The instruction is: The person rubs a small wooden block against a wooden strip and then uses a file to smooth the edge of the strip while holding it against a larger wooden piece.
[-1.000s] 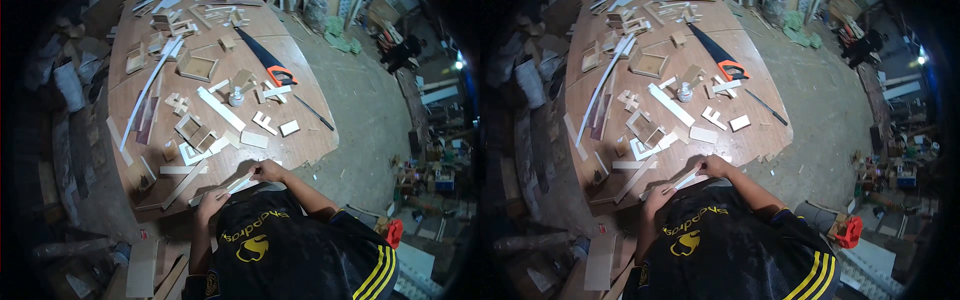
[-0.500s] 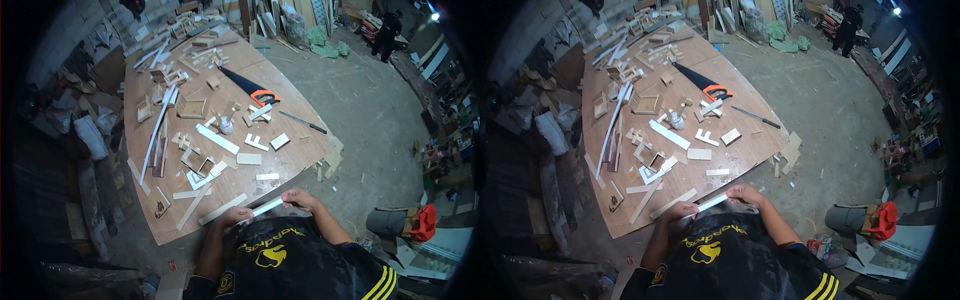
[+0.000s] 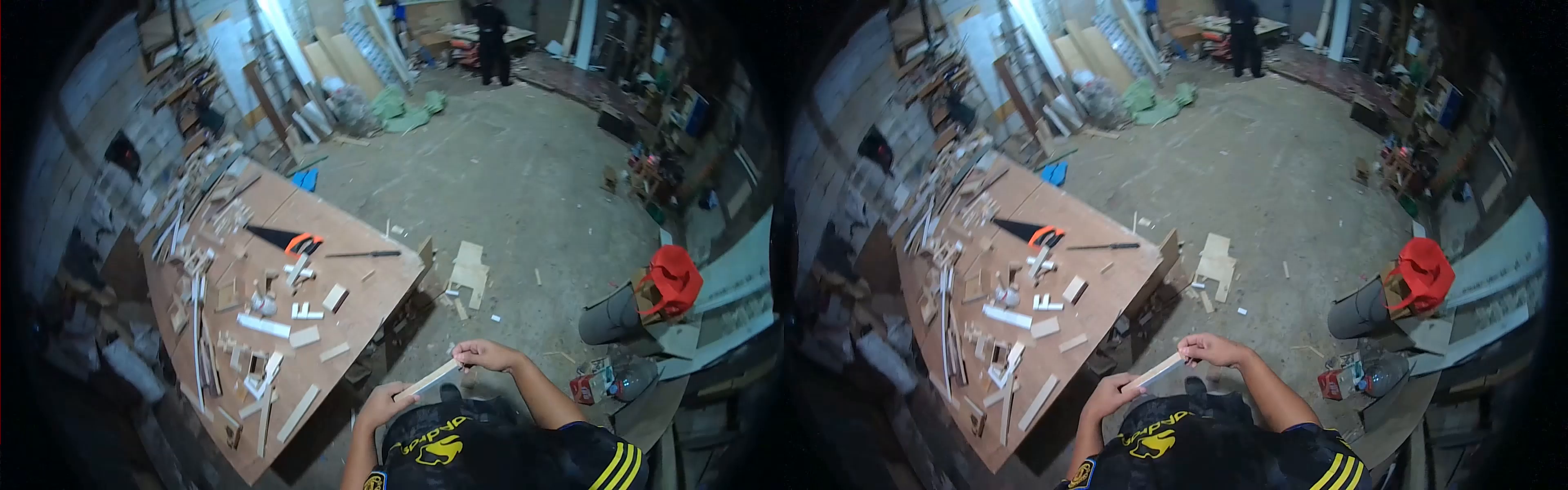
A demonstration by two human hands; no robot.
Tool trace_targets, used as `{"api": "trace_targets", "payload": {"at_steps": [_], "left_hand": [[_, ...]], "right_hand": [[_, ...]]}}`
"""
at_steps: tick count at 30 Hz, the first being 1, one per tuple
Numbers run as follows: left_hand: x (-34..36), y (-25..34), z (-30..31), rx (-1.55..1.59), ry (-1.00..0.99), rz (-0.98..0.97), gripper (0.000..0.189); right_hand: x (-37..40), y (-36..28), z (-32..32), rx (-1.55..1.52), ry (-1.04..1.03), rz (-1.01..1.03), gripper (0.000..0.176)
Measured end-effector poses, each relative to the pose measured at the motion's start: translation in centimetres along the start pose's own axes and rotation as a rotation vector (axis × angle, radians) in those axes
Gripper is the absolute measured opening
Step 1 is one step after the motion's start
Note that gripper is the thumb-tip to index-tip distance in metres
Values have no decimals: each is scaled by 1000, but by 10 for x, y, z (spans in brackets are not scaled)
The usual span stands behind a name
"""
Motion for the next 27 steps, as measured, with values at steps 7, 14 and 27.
{"api": "trace_targets", "payload": {"at_steps": [7,14,27], "left_hand": [[-33,51,-32,-56,-128,-169,36],[-24,53,-29,12,3,-154,39],[72,-23,97,115,467,11,40]], "right_hand": [[36,25,13,-207,115,143,21],[27,24,-7,-327,226,142,20],[-104,-57,-135,233,106,179,18]]}}
Point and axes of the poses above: each hand's wrist, its own x-axis away from the middle knuckle, its own z-axis out of the back of the hand, y = z × x, the point moved 7 cm from there along -x, towards the middle knuckle, and after that the axes turned 4 degrees about y, right-handed, at the moved point
